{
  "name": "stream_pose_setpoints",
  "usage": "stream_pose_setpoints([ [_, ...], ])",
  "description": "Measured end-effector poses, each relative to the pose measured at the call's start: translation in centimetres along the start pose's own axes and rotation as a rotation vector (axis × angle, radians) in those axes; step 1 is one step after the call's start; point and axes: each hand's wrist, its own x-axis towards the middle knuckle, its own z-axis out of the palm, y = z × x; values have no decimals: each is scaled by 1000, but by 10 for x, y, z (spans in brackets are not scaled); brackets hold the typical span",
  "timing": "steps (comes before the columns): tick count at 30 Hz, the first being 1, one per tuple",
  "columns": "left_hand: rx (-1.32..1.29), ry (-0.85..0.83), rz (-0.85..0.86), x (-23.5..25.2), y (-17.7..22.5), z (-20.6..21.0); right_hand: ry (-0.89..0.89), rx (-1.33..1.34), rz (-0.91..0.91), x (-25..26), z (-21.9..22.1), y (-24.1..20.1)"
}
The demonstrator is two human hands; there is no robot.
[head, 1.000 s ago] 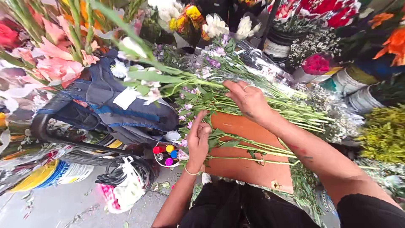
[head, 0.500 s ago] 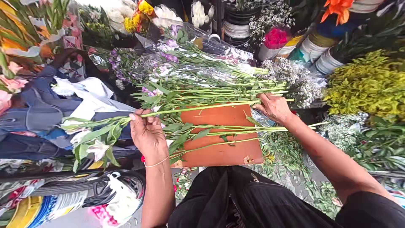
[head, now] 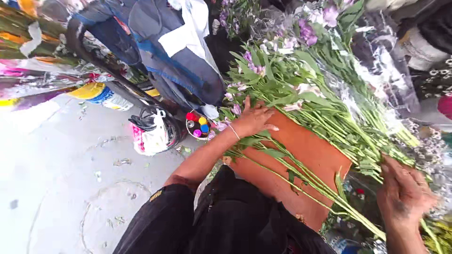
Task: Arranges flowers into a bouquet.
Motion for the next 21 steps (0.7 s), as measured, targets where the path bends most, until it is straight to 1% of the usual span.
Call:
stream_pose_setpoints([
  [1,48,-39,-6,3,-24,-3,-15,1,25,-1,-2,11],
  [3,75,-101,26,2,-58,-8,-39,37,47,1,-1,25],
  [4,77,-108,50,-3,-67,-10,-56,68,53,5,2,28],
  [6,63,-100,63,-24,-73,-10,-105,168,63,14,10,22],
  [7,55,-68,60,-36,-72,-7,-130,224,72,20,18,14],
  [10,69,191,61,-66,-67,12,-219,324,83,40,54,-16],
  [12,28,320,39,-76,-64,23,-267,325,72,49,83,-35],
  [14,95,356,28,-78,-67,35,-304,298,55,51,111,-43],
  [17,185,416,19,-82,-71,45,-367,258,69,34,139,-32],
  [19,195,455,10,-89,-71,49,-421,210,80,14,143,-17],
  [21,190,473,-3,-98,-69,51,-467,145,75,-1,137,-6],
])
